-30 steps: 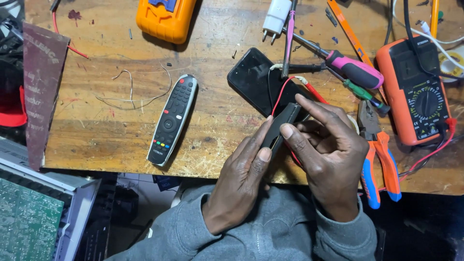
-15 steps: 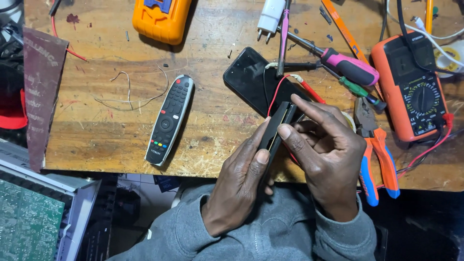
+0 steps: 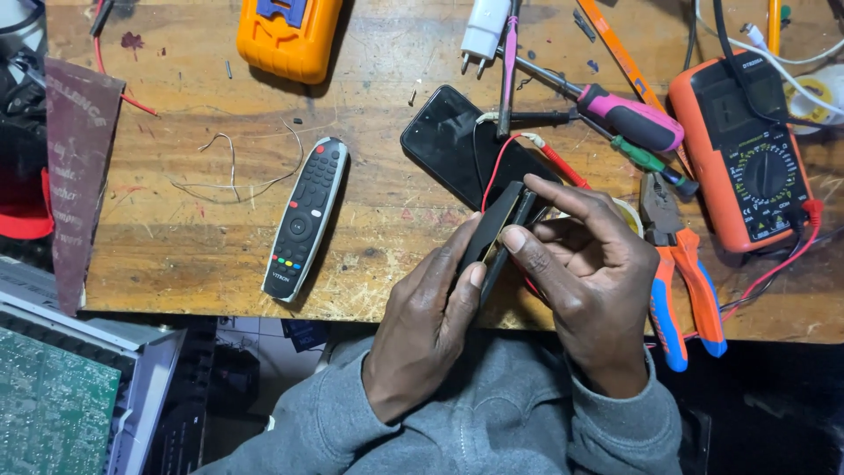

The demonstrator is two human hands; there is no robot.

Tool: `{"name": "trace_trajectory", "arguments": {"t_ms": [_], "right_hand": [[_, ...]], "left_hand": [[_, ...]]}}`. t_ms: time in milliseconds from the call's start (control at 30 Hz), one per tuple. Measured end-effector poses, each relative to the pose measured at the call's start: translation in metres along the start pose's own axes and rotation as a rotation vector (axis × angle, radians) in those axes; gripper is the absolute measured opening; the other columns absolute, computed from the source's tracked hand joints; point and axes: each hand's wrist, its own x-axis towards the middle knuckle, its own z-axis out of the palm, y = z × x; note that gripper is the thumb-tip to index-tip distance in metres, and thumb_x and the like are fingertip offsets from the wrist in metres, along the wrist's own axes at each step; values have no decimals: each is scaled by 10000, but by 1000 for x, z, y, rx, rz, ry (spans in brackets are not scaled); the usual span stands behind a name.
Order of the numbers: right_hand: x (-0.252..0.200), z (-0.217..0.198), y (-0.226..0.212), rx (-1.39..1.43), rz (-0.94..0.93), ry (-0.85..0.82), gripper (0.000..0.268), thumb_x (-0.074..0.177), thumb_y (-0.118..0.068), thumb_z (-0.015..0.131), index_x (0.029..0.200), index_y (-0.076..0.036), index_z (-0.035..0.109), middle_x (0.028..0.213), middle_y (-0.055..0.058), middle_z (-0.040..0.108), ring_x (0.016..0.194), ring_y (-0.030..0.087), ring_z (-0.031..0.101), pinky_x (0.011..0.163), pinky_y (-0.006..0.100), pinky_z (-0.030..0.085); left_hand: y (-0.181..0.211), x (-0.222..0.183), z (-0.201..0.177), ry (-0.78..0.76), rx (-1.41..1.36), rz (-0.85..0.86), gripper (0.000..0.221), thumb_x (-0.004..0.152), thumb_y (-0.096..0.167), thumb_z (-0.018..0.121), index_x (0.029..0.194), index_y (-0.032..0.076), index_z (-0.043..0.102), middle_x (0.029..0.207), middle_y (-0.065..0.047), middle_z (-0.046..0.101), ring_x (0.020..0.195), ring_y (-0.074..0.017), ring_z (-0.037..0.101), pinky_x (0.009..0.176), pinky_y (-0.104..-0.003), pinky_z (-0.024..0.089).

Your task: Repairing a remote control by applying tape to the casing and reassembling the internal components.

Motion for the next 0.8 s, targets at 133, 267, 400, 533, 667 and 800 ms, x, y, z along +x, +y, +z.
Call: {"name": "trace_trajectory", "arguments": {"t_ms": [133, 267, 400, 533, 667, 800], "right_hand": [[0, 0, 1, 10, 4, 18, 429, 876, -65, 773, 1294, -18, 688, 1084, 63, 585, 864, 111, 568, 820, 194, 546], [1, -1, -1, 1, -7, 33, 399, 873, -63, 782, 1257, 1, 694, 1070, 81, 585, 813, 120, 599, 776, 203, 568], [1, 1, 2, -24, -44, 54, 388, 868, -40, 803, 1237, 11, 696, 1072, 101, 568, 742, 120, 623, 725, 205, 577], [-1, 4, 8, -34, -58, 60, 373, 862, -26, 819, 1213, 1, 699, 1172, 121, 572, 724, 118, 628, 676, 197, 561], [-2, 15, 16, -89, -179, 147, 363, 843, -41, 878, 1163, 4, 712, 1076, 99, 580, 833, 117, 576, 711, 197, 500], [-3, 29, 23, 168, -117, 230, 306, 879, -63, 818, 1121, 12, 647, 1010, 90, 621, 850, 166, 692, 764, 252, 593]], "left_hand": [[6, 5, -6, -30, -49, 14, 437, 1098, 233, 395, 1477, 29, 465, 1448, -185, 623, 1354, -318, 630, 1094, -364, 482], [8, 5, -8, -42, -131, -62, 455, 1069, 303, 441, 1450, 66, 520, 1412, -148, 666, 1299, -249, 668, 1049, -338, 515], [11, 7, -9, -33, -305, -188, 498, 1030, 383, 500, 1417, 80, 580, 1393, -123, 682, 1281, -209, 655, 1043, -325, 526], [10, 7, -7, -46, -726, -589, 562, 937, 294, 616, 1453, 71, 614, 872, -125, 725, 484, -220, 673, 463, -329, 642], [10, 7, -2, -66, -915, -714, 505, 979, 296, 510, 1352, -29, 608, 794, -275, 718, 531, -339, 719, 440, -369, 622], [2, 0, 5, -126, -1137, -681, 530, 1066, 336, 435, 1342, -107, 526, 858, -326, 692, 520, -365, 681, 436, -384, 596]]}}
